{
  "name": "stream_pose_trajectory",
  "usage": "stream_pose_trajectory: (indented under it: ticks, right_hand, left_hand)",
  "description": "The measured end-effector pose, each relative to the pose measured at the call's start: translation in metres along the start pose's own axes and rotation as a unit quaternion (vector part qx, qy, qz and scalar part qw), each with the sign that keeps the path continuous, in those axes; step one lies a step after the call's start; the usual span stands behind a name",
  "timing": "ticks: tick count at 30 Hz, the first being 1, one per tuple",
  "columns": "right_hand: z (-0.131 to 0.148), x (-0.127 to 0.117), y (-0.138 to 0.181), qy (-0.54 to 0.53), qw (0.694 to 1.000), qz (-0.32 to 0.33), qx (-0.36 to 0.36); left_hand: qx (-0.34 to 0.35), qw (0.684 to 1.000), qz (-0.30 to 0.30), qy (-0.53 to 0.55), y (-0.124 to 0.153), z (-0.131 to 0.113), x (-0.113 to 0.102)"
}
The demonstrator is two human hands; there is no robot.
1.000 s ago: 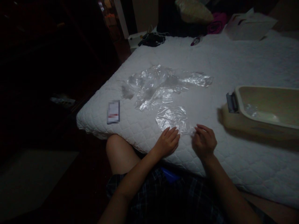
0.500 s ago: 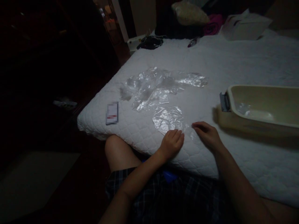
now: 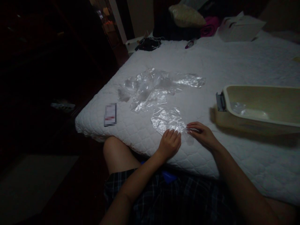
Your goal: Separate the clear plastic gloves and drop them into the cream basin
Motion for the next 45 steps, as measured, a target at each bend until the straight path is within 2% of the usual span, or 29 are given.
stream_pose_trajectory:
  ticks: [5, 9, 13, 20, 24, 30, 35, 41, 45]
  right_hand:
    - [0.002, -0.001, 0.003, -0.01, 1.0, -0.003, -0.001]
    - [0.006, 0.002, 0.005, 0.024, 0.999, -0.046, -0.005]
    - [0.008, 0.006, 0.002, 0.069, 0.994, -0.082, -0.017]
    - [0.011, 0.015, -0.006, 0.228, 0.967, -0.07, -0.085]
    - [0.01, 0.017, -0.006, 0.255, 0.96, -0.065, -0.093]
    - [0.01, 0.017, -0.006, 0.275, 0.956, -0.06, -0.081]
    - [0.01, 0.018, -0.005, 0.284, 0.954, -0.057, -0.077]
    - [0.008, 0.018, -0.005, 0.296, 0.949, -0.042, -0.096]
    - [0.008, 0.017, -0.004, 0.293, 0.949, -0.053, -0.101]
  left_hand:
    - [0.022, 1.0, 0.018, 0.008, 0.001, 0.002, 0.002]
    - [0.055, 0.998, 0.025, 0.018, 0.002, 0.002, 0.003]
    - [0.059, 0.998, 0.023, 0.025, 0.002, 0.003, 0.003]
    - [0.064, 0.998, 0.001, 0.028, 0.004, 0.002, 0.003]
    - [0.061, 0.997, -0.024, 0.034, 0.006, 0.002, 0.001]
    - [0.059, 0.997, -0.031, 0.041, 0.008, 0.003, 0.003]
    - [0.061, 0.996, -0.069, 0.01, 0.012, 0.002, 0.001]
    - [0.0, 1.0, 0.001, 0.015, 0.01, 0.002, 0.002]
    - [-0.006, 1.0, -0.007, 0.012, 0.008, 0.002, 0.001]
Point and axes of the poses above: each hand's wrist, its own y-axis away from the middle knuckle, its own x-axis out of the palm, z = x × y, the point moved 2 cm from there along -y, towards the middle knuckle, and after that the axes turned 7 degrees about -x, right-handed, at the moved point
